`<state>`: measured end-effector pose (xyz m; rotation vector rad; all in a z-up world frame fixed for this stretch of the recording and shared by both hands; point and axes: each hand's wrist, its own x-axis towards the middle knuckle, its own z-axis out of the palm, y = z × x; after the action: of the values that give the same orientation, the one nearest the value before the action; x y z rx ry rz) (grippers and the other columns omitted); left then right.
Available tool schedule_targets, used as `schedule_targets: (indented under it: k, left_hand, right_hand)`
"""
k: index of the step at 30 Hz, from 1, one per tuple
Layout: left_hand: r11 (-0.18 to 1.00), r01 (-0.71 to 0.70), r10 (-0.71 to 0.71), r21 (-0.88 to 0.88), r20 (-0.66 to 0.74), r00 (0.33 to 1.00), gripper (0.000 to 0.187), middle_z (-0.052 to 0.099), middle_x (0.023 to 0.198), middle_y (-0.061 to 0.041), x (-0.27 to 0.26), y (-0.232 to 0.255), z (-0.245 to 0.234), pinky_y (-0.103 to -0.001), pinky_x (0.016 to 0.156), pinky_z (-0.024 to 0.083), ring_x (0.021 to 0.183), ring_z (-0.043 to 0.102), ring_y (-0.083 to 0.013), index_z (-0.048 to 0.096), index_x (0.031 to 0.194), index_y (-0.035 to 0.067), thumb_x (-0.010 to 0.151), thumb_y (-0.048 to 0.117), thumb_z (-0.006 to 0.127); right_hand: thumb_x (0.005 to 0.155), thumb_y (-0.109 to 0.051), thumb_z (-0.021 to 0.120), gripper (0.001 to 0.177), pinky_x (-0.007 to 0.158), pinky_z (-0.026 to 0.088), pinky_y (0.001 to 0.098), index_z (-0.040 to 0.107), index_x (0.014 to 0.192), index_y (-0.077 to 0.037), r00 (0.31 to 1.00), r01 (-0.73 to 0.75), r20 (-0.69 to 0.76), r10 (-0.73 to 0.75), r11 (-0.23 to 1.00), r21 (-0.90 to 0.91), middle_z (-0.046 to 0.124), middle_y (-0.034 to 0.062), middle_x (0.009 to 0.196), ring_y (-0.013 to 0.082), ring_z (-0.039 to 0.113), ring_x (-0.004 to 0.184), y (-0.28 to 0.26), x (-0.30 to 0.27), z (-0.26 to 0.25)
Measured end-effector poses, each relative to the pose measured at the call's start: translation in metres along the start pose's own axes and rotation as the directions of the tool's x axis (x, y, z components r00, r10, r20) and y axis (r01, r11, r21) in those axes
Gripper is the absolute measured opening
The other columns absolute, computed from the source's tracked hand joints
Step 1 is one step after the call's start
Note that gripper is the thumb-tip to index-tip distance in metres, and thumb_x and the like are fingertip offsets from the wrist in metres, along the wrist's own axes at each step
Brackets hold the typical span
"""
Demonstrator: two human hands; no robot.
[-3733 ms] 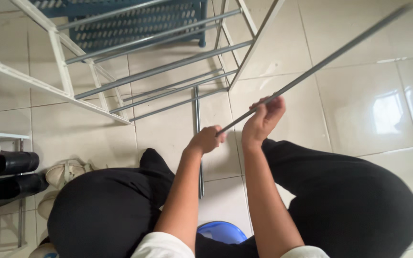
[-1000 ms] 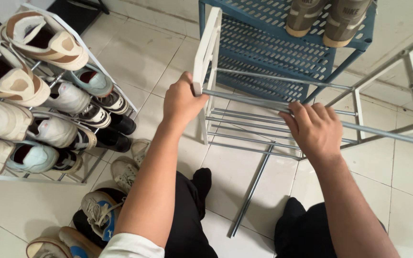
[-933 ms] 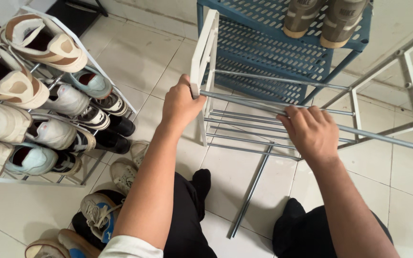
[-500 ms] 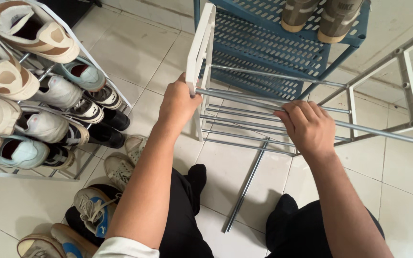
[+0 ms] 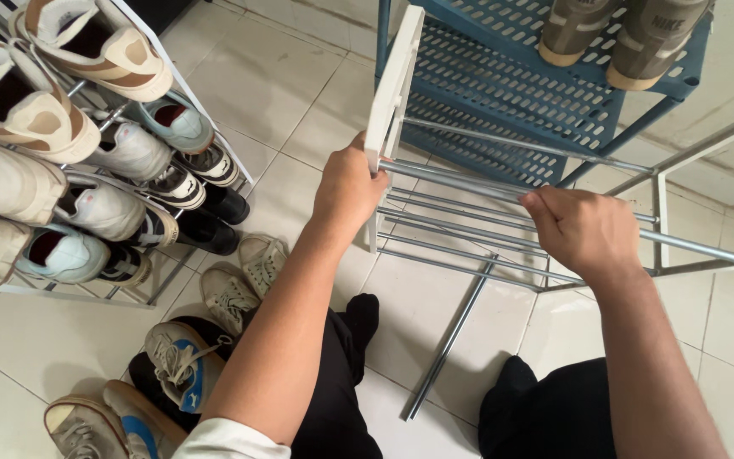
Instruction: The person assembles a metal shoe rack by inserting horizontal bars into white plastic side frames. They repeatedly pick up bars, align them with the frame slots, and push them into place to build the rack structure.
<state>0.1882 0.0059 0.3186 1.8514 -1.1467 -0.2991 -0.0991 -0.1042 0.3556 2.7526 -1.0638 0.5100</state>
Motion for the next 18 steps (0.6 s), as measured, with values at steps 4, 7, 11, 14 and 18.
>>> schedule_targets:
  k: [4,7,11,14,18]
  left_hand:
    - [0.994,0.065,-0.069,0.091,0.043,0.997,0.035,0.077,0.089,-0.016,-0.007,0.015,-0.002,-0.045,0.075,0.06,0.085,0.075,-0.0351,0.064,0.119,0.007,0.085,0.011,0.071]
    - [0.973,0.119,-0.135,0.197,0.068,0.989,0.037,0.077,0.09,-0.016,-0.013,0.025,-0.006,-0.046,0.076,0.06,0.085,0.075,-0.0353,0.063,0.121,0.008,0.086,0.017,0.072]
    - [0.947,0.097,-0.128,0.307,0.086,0.988,0.056,0.076,0.089,-0.016,-0.012,0.028,-0.012,-0.049,0.075,0.058,0.085,0.074,-0.0367,0.053,0.133,0.011,0.083,0.021,0.075]
    - [0.966,-0.006,-0.023,0.258,0.112,0.993,0.082,0.075,0.085,-0.017,-0.007,0.024,-0.017,-0.048,0.07,0.058,0.08,0.073,-0.0382,0.037,0.151,0.013,0.08,0.02,0.078]
    - [0.984,-0.043,0.017,0.174,0.146,0.989,0.093,0.076,0.084,-0.015,-0.011,0.024,-0.008,-0.043,0.064,0.06,0.076,0.076,-0.0346,0.033,0.154,0.014,0.078,0.038,0.082]
  right_hand:
    - [0.104,-0.031,0.072,0.025,0.057,0.05,0.0385,0.076,0.088,-0.012,0.998,0.046,-0.04,-0.041,0.99,0.132,0.071,0.0032,0.078,0.0252,0.067,0.065,0.001,0.004,-0.001]
    - [0.097,-0.032,0.076,0.025,0.062,0.053,0.0364,0.073,0.097,-0.007,0.974,0.178,-0.172,-0.15,0.972,0.155,0.072,0.0044,0.088,0.023,0.069,0.073,-0.006,0.001,0.0]
    - [0.098,-0.029,0.079,0.024,0.071,0.055,0.0372,0.071,0.096,-0.007,0.917,0.265,-0.32,-0.236,0.963,0.048,0.071,0.0042,0.088,0.0235,0.07,0.082,-0.016,0.0,0.008]
    - [0.1,-0.029,0.076,0.024,0.072,0.054,0.0392,0.069,0.093,-0.007,0.896,0.319,-0.344,-0.282,0.946,0.055,0.07,0.0046,0.085,0.0254,0.069,0.08,-0.016,0.003,0.012]
    - [0.103,-0.033,0.067,0.026,0.059,0.051,0.0429,0.072,0.09,-0.011,1.0,0.008,-0.024,-0.004,0.981,0.195,0.071,0.0086,0.079,0.0303,0.068,0.067,-0.009,0.014,0.013]
